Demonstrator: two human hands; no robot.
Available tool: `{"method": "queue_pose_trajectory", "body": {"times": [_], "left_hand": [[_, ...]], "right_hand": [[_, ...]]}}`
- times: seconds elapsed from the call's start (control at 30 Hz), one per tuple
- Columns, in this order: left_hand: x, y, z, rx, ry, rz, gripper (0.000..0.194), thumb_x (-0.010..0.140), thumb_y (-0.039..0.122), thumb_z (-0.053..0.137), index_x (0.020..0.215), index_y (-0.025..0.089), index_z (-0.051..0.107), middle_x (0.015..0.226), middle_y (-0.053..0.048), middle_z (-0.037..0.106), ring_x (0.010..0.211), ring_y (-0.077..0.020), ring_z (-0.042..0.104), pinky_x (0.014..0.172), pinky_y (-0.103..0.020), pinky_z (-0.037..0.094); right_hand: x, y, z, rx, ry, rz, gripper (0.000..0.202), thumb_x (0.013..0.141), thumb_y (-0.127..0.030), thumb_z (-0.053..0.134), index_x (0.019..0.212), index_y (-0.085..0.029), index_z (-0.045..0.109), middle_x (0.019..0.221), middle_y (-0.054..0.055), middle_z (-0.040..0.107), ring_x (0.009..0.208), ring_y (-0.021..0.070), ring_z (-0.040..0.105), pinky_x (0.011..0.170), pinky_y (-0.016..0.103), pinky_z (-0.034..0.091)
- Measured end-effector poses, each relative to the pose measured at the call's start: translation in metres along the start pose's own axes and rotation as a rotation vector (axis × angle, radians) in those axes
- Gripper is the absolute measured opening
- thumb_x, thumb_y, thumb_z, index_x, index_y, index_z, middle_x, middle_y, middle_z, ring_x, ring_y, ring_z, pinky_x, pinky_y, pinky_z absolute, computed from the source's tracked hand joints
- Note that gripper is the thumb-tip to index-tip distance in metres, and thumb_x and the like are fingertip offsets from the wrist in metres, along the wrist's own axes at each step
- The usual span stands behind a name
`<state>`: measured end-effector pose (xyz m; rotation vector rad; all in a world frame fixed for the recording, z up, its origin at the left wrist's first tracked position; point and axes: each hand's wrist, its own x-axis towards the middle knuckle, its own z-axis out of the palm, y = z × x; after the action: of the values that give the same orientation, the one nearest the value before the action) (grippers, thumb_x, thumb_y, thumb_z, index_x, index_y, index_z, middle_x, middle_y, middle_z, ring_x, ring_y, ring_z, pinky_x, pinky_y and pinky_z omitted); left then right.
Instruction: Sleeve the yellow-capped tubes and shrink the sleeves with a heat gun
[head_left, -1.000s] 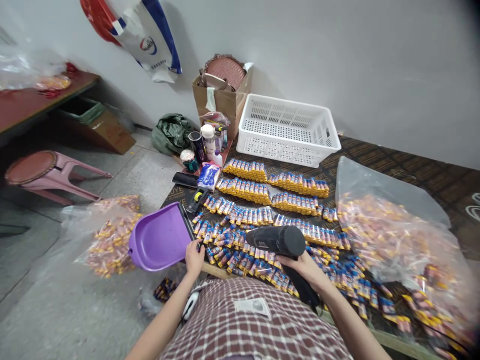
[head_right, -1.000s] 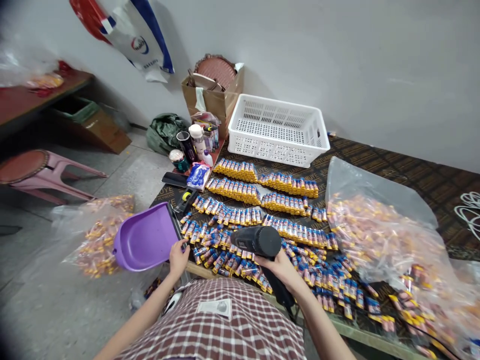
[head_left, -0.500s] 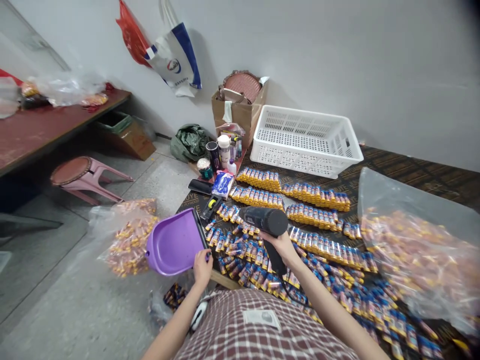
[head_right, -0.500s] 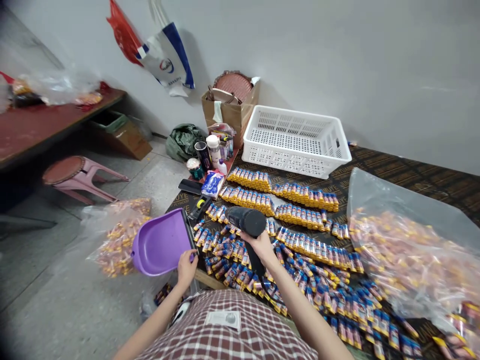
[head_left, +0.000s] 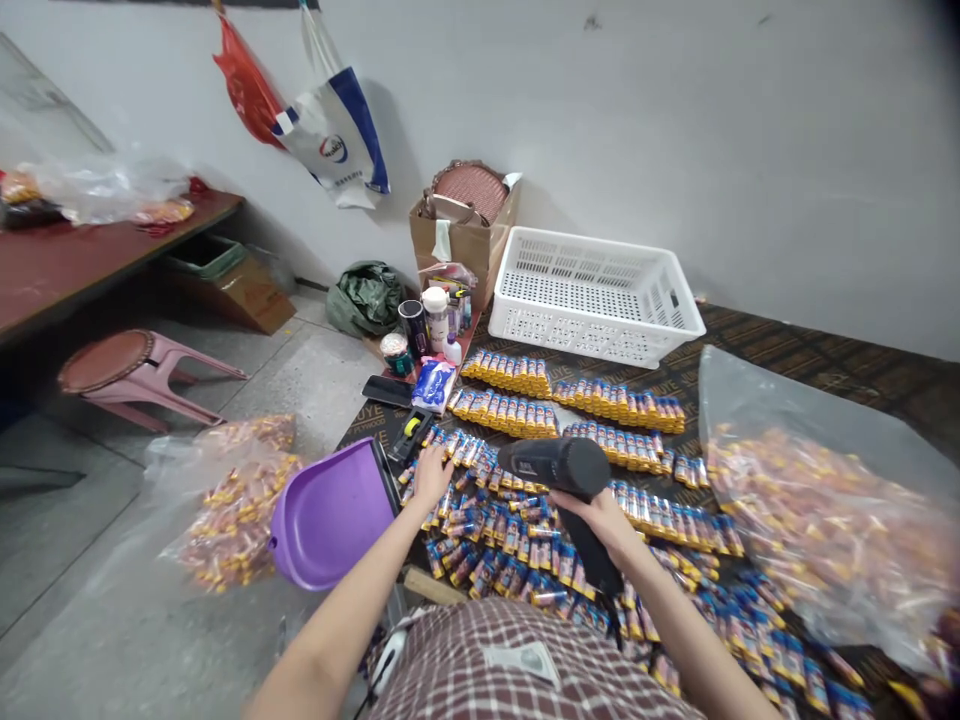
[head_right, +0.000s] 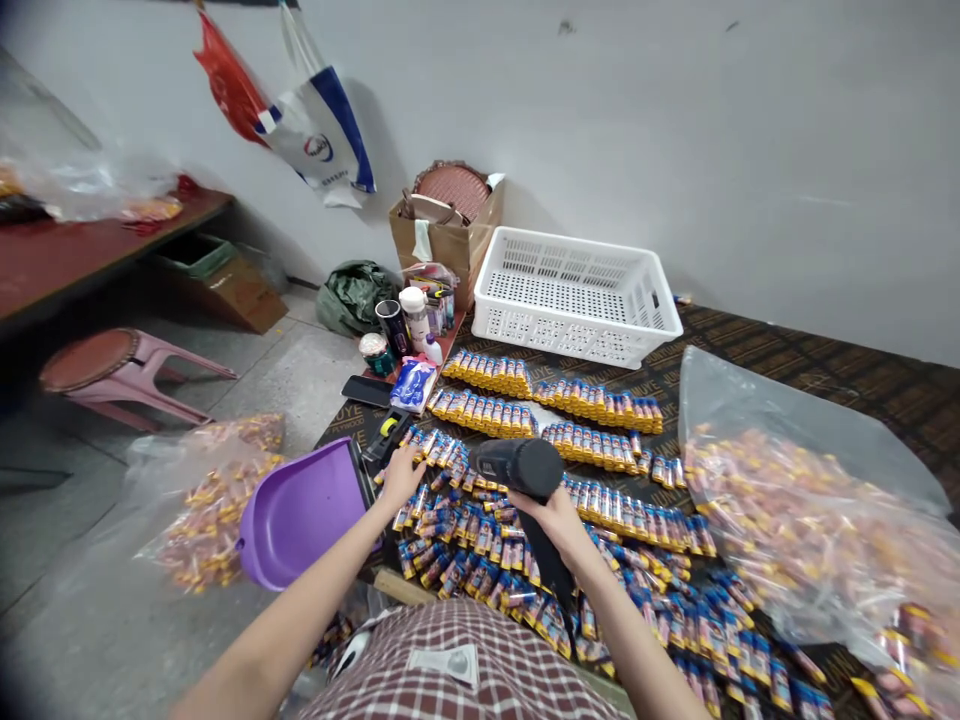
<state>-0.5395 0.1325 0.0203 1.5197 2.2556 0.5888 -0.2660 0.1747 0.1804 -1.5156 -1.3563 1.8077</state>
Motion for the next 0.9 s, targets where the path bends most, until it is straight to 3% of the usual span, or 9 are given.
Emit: {"method": "queue_pose_trajectory", "body": {"times": [0.1, 0.2, 0.27, 0.37, 0.43, 0.53, 0.67, 0.8, 0.9], "left_hand": [[0.032, 0.028, 0.010, 0.157, -0.086, -0.036, 0.048, 0.071, 0.033, 0.059, 0.116, 0.018, 0.049, 0.111, -0.012, 0.054, 0.108, -0.0267, 0.047, 0.091, -0.038, 0.037], [0.046, 0.043, 0.022, 0.277, -0.127, -0.148, 0.072, 0.059, 0.040, 0.068, 0.122, 0.019, 0.042, 0.112, -0.015, 0.051, 0.108, -0.0310, 0.047, 0.087, -0.039, 0.039], [0.049, 0.049, 0.029, 0.310, -0.130, -0.176, 0.074, 0.056, 0.041, 0.070, 0.120, 0.018, 0.041, 0.111, -0.016, 0.051, 0.108, -0.0321, 0.047, 0.085, -0.039, 0.039], [0.048, 0.055, 0.034, 0.289, -0.149, -0.197, 0.059, 0.062, 0.035, 0.065, 0.115, 0.018, 0.043, 0.107, -0.015, 0.054, 0.101, -0.0299, 0.053, 0.079, -0.036, 0.042], [0.045, 0.056, 0.035, 0.242, -0.174, -0.213, 0.048, 0.068, 0.029, 0.059, 0.113, 0.018, 0.043, 0.103, -0.014, 0.057, 0.093, -0.0265, 0.058, 0.075, -0.033, 0.043], [0.034, 0.050, 0.030, 0.152, -0.163, -0.260, 0.048, 0.071, 0.028, 0.056, 0.116, 0.020, 0.041, 0.099, -0.012, 0.061, 0.088, -0.0251, 0.062, 0.072, -0.032, 0.043], [0.008, 0.026, 0.019, 0.056, -0.089, -0.345, 0.051, 0.070, 0.027, 0.057, 0.118, 0.018, 0.040, 0.104, -0.013, 0.063, 0.092, -0.0259, 0.061, 0.073, -0.032, 0.044], [-0.021, 0.002, 0.012, 0.005, -0.152, -0.363, 0.053, 0.068, 0.023, 0.056, 0.119, 0.016, 0.042, 0.106, -0.014, 0.062, 0.096, -0.0248, 0.060, 0.077, -0.032, 0.044], [-0.035, -0.008, 0.009, 0.009, -0.150, -0.324, 0.054, 0.069, 0.026, 0.057, 0.120, 0.017, 0.043, 0.110, -0.014, 0.060, 0.099, -0.0248, 0.058, 0.080, -0.034, 0.044]], "right_hand": [[-0.019, 0.011, -0.031, 0.056, 0.086, 0.081, 0.035, 0.065, -0.046, 0.070, 0.077, -0.014, 0.065, 0.061, 0.006, 0.065, 0.051, 0.0189, 0.059, 0.050, 0.030, 0.046], [-0.034, 0.022, -0.055, 0.080, 0.265, 0.091, 0.033, 0.064, -0.044, 0.072, 0.078, -0.016, 0.065, 0.061, 0.005, 0.065, 0.052, 0.0198, 0.059, 0.048, 0.030, 0.045], [-0.043, 0.028, -0.067, 0.080, 0.324, 0.091, 0.032, 0.063, -0.043, 0.073, 0.081, -0.017, 0.066, 0.065, 0.005, 0.067, 0.054, 0.0203, 0.059, 0.048, 0.030, 0.046], [-0.051, 0.032, -0.073, 0.126, 0.302, 0.131, 0.033, 0.065, -0.043, 0.071, 0.086, -0.018, 0.066, 0.076, 0.007, 0.069, 0.059, 0.0213, 0.061, 0.050, 0.030, 0.047], [-0.051, 0.033, -0.070, 0.147, 0.257, 0.152, 0.035, 0.066, -0.044, 0.070, 0.088, -0.018, 0.065, 0.078, 0.008, 0.070, 0.058, 0.0214, 0.061, 0.049, 0.031, 0.047], [-0.042, 0.033, -0.057, 0.119, 0.190, 0.122, 0.037, 0.065, -0.045, 0.071, 0.087, -0.016, 0.065, 0.078, 0.008, 0.069, 0.058, 0.0213, 0.061, 0.050, 0.030, 0.046], [-0.025, 0.025, -0.030, 0.091, 0.077, 0.110, 0.037, 0.063, -0.046, 0.071, 0.082, -0.015, 0.064, 0.069, 0.007, 0.067, 0.055, 0.0195, 0.059, 0.050, 0.030, 0.045], [-0.011, 0.015, -0.004, 0.028, 0.026, 0.064, 0.037, 0.062, -0.044, 0.072, 0.083, -0.015, 0.062, 0.066, 0.005, 0.066, 0.052, 0.0178, 0.057, 0.050, 0.029, 0.045], [-0.003, 0.012, 0.003, 0.034, 0.013, -0.018, 0.038, 0.059, -0.041, 0.074, 0.085, -0.015, 0.062, 0.073, 0.005, 0.067, 0.055, 0.0176, 0.058, 0.054, 0.030, 0.046]]}}
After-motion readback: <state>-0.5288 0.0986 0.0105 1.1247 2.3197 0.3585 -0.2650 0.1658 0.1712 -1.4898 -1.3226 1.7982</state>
